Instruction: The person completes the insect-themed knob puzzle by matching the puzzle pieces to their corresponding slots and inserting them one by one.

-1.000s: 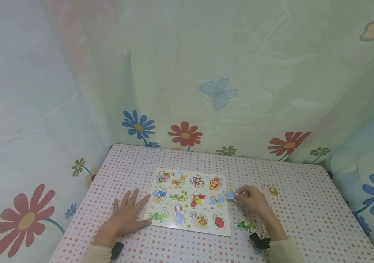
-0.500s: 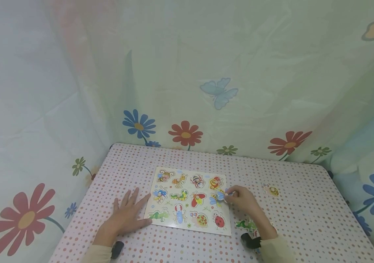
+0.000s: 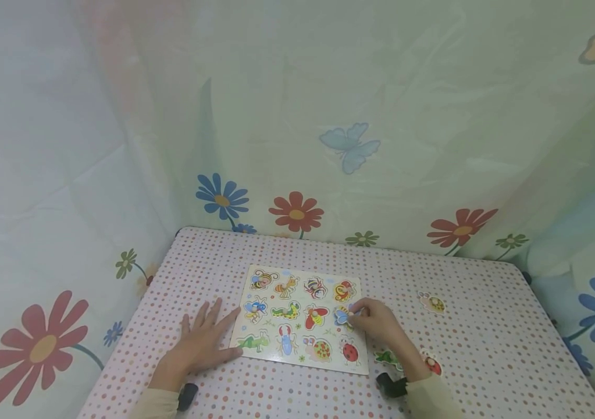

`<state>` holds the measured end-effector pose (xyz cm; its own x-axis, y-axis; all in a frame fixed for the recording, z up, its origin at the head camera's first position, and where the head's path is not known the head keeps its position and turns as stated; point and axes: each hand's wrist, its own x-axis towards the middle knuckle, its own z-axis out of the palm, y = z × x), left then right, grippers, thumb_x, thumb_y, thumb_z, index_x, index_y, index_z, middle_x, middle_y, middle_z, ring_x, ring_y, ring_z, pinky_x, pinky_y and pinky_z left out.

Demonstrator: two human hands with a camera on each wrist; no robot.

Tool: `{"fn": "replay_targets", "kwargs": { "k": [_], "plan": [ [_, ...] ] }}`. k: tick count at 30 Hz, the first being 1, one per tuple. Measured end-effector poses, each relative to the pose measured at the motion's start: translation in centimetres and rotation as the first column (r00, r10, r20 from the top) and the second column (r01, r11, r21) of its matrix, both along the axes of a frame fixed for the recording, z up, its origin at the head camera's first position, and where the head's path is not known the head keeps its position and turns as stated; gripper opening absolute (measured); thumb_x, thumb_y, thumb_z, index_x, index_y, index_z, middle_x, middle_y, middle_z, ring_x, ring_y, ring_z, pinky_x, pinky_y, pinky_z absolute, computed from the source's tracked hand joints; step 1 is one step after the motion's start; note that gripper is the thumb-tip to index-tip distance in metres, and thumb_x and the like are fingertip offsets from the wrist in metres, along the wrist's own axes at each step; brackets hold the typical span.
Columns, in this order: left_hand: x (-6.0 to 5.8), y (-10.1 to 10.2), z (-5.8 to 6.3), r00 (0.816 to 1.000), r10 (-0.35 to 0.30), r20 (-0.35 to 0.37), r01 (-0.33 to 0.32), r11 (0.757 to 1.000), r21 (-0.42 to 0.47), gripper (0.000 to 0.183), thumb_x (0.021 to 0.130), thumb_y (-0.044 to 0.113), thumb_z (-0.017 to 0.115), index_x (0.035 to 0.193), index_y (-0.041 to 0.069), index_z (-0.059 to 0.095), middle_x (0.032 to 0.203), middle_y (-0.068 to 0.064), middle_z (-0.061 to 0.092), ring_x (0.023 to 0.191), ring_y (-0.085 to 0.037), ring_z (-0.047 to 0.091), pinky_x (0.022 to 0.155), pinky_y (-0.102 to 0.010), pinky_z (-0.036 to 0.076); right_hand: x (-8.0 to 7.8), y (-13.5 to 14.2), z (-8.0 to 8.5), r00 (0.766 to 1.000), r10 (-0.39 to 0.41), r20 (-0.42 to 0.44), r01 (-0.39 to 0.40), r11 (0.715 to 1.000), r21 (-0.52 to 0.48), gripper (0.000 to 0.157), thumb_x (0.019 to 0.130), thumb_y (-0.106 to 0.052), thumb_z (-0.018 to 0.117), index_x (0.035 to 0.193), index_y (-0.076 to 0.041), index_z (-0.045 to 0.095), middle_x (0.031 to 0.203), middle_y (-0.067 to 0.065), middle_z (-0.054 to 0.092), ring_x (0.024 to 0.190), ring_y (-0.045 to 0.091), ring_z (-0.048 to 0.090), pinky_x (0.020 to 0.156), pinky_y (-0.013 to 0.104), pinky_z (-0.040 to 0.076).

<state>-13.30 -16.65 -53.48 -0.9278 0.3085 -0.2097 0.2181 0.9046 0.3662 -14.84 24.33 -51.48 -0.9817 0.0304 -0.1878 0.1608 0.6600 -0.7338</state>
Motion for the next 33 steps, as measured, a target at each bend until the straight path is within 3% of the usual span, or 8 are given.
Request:
{"fn": "replay_targets", "kwargs": {
  "k": [33],
  "plan": [
    [-0.06, 0.03, -0.09, 1.0, -0.002, -0.011, 0.002, 1.0, -0.009, 0.092, 0.081, 0.071, 0.066, 0.157, 0.031, 0.034, 0.166, -0.016, 0.011, 0.149, -0.046, 0.004, 0.108, -0.077, -0.002, 0.09, -0.82, -0.32, 1.0, 0.01, 0.019, -0.011, 0.999, 0.052, 0.021, 0.085, -0.016, 0.076, 0.1, -0.003, 0.07, 0.065, 0.003, 0.05, 0.051, 0.014, 0.043, 0.044, 0.024, 0.035]
  ]
}}
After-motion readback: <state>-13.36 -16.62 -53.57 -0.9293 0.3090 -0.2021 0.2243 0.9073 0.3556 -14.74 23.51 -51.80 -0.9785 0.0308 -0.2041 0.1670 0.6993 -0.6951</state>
